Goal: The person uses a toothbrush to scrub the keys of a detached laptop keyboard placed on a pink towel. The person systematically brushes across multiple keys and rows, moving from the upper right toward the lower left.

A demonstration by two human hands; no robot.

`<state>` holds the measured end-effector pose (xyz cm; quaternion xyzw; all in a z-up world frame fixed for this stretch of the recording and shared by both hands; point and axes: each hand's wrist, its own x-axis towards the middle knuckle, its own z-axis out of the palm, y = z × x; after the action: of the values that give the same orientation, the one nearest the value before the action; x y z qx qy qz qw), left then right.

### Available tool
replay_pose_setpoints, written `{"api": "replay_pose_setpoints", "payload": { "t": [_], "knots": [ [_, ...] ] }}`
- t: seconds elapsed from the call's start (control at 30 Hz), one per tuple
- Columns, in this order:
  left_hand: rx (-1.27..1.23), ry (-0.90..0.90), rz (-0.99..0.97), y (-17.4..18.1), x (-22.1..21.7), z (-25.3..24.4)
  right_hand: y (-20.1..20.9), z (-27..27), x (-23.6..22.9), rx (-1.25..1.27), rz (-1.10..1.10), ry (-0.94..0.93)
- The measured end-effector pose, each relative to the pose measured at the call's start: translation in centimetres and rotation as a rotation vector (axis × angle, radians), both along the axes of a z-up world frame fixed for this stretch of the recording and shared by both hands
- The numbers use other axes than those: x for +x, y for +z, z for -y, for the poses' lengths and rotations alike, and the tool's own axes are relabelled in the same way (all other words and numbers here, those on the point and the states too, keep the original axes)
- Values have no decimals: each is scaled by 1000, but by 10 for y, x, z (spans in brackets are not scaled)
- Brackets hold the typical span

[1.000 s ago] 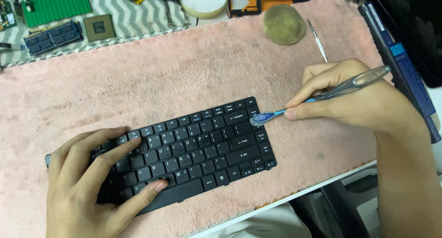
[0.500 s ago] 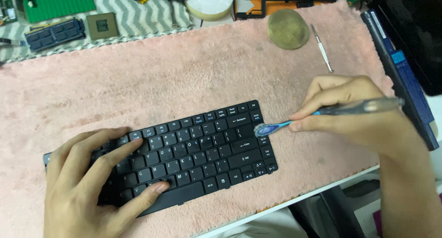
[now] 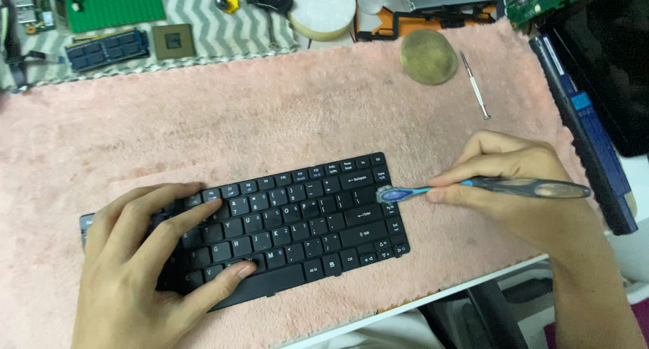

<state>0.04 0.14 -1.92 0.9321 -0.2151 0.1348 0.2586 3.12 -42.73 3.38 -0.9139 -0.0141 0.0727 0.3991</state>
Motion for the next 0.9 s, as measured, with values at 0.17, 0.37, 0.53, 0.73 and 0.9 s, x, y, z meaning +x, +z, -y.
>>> {"api": "replay_pose_setpoints", "payload": {
  "t": [0.17, 0.37, 0.53, 0.73, 0.9],
  "knots": [
    [-29, 19, -30, 5, -2, 3, -3, -22, -8, 7, 43, 61],
    [-62, 16, -28, 6, -2, 2, -6, -16, -34, -185, 52, 2],
    [-58, 27, -27, 5, -3, 0, -11, -42, -75, -427, 13, -87],
    [-78, 1, -17, 4, -2, 0, -39, -90, -74, -350, 442, -101],
    [-35, 10, 17, -1, -2, 0, -48, -101, -58, -292, 626, 54]
  ]
}}
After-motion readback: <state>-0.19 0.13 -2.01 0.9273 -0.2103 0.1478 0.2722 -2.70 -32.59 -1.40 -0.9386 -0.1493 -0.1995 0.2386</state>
